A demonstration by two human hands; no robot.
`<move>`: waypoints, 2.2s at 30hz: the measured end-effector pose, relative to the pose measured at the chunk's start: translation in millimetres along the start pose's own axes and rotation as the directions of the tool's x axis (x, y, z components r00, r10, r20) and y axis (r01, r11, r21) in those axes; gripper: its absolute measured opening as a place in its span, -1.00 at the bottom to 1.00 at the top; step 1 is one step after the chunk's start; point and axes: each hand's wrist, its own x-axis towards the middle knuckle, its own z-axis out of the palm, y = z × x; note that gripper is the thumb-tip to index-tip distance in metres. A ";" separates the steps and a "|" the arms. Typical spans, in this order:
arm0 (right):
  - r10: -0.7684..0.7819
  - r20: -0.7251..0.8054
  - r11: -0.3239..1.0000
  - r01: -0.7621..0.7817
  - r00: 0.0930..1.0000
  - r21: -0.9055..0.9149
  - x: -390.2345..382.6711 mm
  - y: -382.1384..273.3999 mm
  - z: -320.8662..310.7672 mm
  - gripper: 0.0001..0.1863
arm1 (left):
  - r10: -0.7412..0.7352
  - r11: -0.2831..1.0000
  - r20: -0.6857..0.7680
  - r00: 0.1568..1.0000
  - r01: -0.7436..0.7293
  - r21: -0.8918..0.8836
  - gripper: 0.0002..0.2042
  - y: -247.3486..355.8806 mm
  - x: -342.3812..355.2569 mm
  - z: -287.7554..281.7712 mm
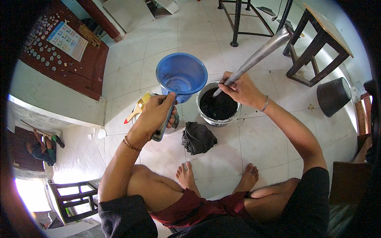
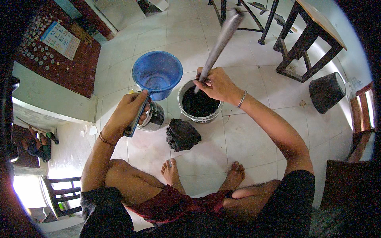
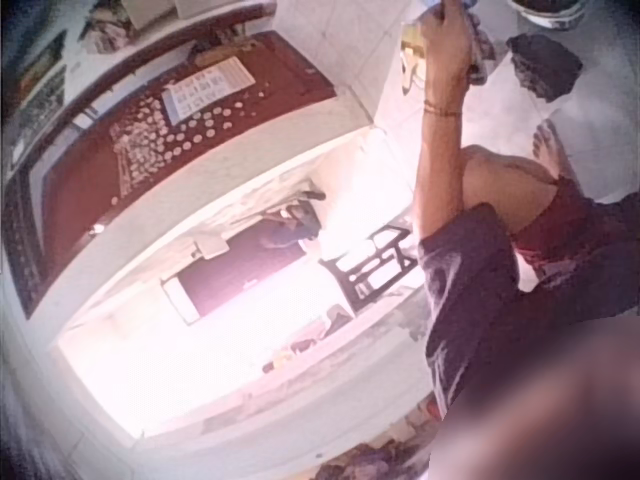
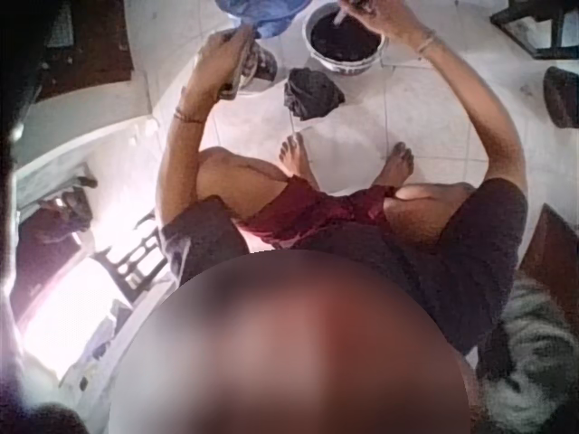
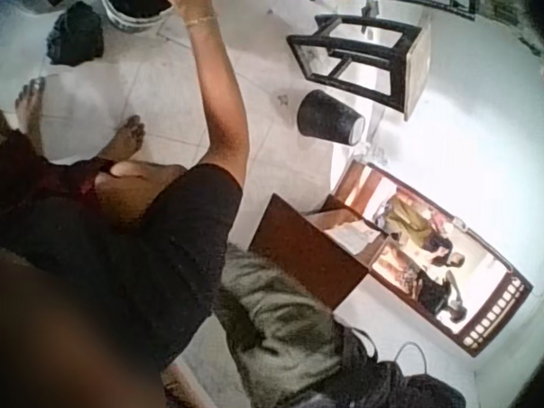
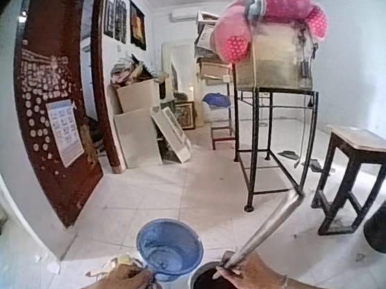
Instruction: The person sits on the floor and pours water from a blue plastic jug into a white bucket containing dark paint. They then use a long metal rod to stir the mixture repeatedly, blending the water into the paint.
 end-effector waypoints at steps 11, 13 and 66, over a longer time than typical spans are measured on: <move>0.209 0.055 0.896 -0.214 0.976 0.390 1.9 -11.5 9.6 -0.79 | 0.013 0.998 0.019 1.000 -0.012 -0.058 -0.56 8.2 -8.5 0.8; 0.075 -0.022 0.988 -0.072 0.997 0.135 0.8 -6.8 7.0 -0.79 | 0.003 0.997 0.020 1.000 -0.001 -0.073 -0.56 9.6 -8.6 0.1; 0.046 0.027 0.999 -0.046 0.999 -0.006 -2.7 -7.2 -8.4 -0.80 | -0.054 0.996 0.077 0.996 0.048 0.070 -0.64 -55.1 -32.7 -10.0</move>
